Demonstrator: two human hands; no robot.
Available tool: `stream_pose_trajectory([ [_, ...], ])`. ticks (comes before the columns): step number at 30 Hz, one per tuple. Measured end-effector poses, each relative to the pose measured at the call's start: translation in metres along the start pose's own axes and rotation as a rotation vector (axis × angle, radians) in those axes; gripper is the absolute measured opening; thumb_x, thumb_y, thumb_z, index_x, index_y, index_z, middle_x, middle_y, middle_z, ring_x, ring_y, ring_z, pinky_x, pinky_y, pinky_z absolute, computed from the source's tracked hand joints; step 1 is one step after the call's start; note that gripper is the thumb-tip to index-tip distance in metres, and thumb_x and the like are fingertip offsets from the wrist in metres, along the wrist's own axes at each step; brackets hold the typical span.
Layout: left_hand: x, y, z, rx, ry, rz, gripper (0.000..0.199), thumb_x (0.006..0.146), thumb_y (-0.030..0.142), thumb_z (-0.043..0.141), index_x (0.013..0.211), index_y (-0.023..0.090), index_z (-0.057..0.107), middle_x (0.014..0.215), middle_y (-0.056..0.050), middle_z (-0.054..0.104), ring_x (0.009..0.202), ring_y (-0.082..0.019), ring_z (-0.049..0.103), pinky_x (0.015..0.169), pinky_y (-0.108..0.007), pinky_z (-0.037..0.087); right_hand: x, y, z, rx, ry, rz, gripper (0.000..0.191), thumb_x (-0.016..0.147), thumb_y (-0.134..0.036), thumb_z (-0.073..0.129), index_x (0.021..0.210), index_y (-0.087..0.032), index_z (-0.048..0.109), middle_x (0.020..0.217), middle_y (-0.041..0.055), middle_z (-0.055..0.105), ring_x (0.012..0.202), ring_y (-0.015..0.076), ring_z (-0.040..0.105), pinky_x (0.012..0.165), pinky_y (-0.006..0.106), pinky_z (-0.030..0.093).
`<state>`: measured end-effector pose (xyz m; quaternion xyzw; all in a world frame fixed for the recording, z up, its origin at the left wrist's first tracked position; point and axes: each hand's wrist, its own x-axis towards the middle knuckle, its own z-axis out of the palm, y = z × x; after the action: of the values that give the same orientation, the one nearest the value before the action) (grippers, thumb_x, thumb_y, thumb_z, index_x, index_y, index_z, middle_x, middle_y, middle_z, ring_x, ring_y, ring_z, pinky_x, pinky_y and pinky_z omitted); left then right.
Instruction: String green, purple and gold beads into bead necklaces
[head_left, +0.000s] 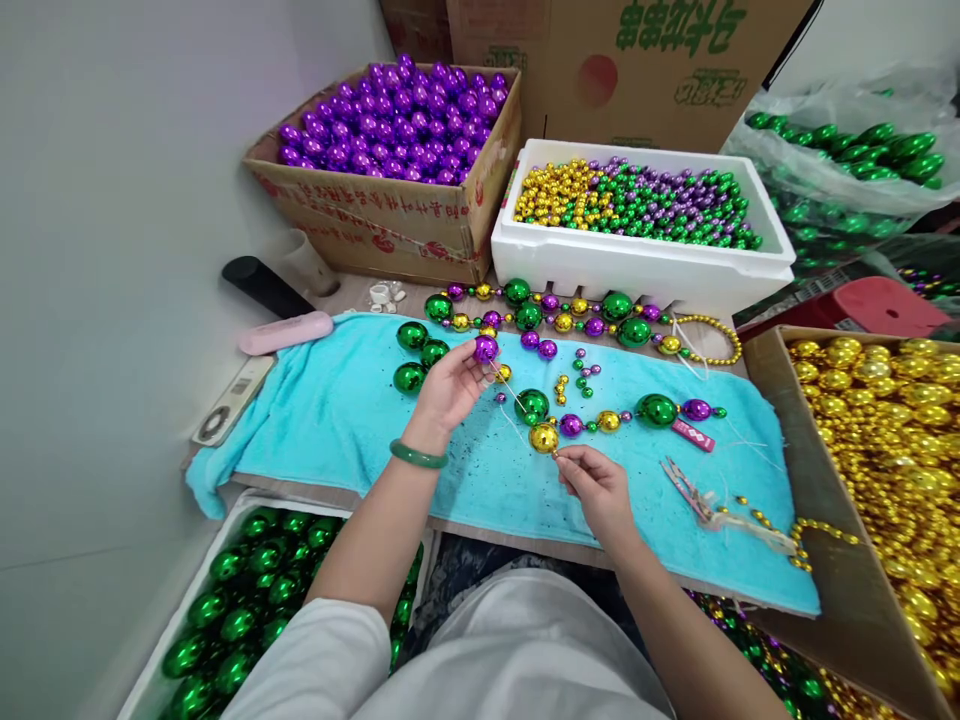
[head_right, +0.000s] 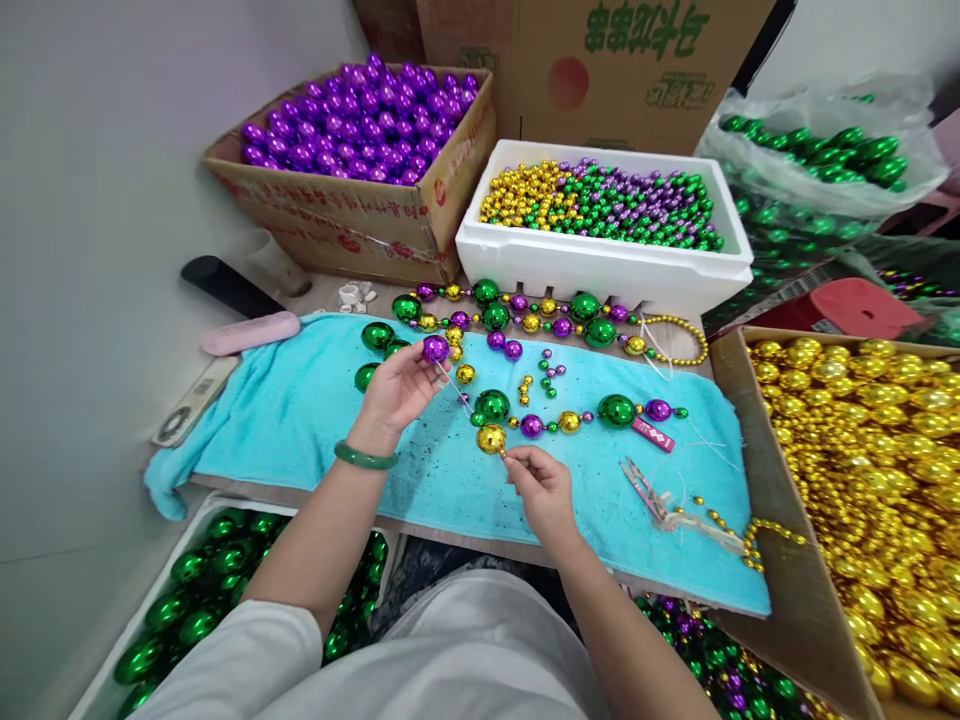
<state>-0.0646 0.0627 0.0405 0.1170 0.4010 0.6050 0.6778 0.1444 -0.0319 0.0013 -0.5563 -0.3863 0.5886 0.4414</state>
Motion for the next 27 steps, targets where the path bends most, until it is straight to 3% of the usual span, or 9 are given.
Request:
stream_pose_trajectory([
  [5,-0.004,-0.001,-0.003,0.029,-0.045,0.055,0.008,0.079,0.019,0.066,0.085,0.014,0.067,0.076,-0.003,0.07,0.066,-0.013,0.066,0.067,-0.025,0.051,0.0,-0.001,0.0,-0.023,0.001,0.0,0.024,0.063,-0.04,0.073,0.069,-0.017,0.068,0.05,-0.0016,0.055,0.044,0.0088,0.043,0.045,0.023,0.032],
  [13,-0.01,-0.003,-0.006,0.215,-0.192,0.23,0.033,0.063,0.015,0.081,0.095,0.02,0.073,0.095,-0.002,0.069,0.079,-0.011,0.062,0.069,-0.022,0.048,0.002,-0.001,-0.005,-0.045,0.037,-0.022,0.022,0.063,-0.038,0.072,0.069,-0.017,0.069,0.049,-0.0018,0.054,0.044,0.009,0.042,0.044,0.023,0.033],
  [18,-0.019,-0.011,-0.004,0.309,-0.262,0.175,0.039,0.059,0.015,0.085,0.097,0.021,0.074,0.096,-0.002,0.069,0.085,-0.012,0.062,0.075,-0.023,0.048,0.005,0.002,-0.006,-0.039,0.013,-0.075,0.024,0.064,-0.041,0.073,0.071,-0.018,0.068,0.05,-0.0021,0.055,0.045,0.009,0.043,0.044,0.023,0.035],
  [24,-0.034,-0.03,0.0,0.464,-0.337,0.132,0.037,0.064,0.018,0.085,0.099,0.022,0.075,0.099,-0.004,0.072,0.088,-0.016,0.063,0.082,-0.028,0.05,0.004,0.006,-0.003,-0.016,-0.002,-0.047,0.028,0.068,-0.045,0.073,0.072,-0.019,0.063,0.054,-0.0016,0.057,0.046,0.0092,0.046,0.041,0.021,0.034],
  [27,-0.04,-0.035,0.005,0.558,-0.33,0.221,0.019,0.075,0.026,0.077,0.094,0.022,0.078,0.1,-0.006,0.073,0.095,-0.018,0.064,0.089,-0.029,0.048,0.002,0.014,-0.008,-0.039,-0.06,0.001,0.031,0.067,-0.047,0.073,0.071,-0.019,0.061,0.056,-0.0004,0.06,0.045,0.0097,0.047,0.039,0.021,0.033],
])
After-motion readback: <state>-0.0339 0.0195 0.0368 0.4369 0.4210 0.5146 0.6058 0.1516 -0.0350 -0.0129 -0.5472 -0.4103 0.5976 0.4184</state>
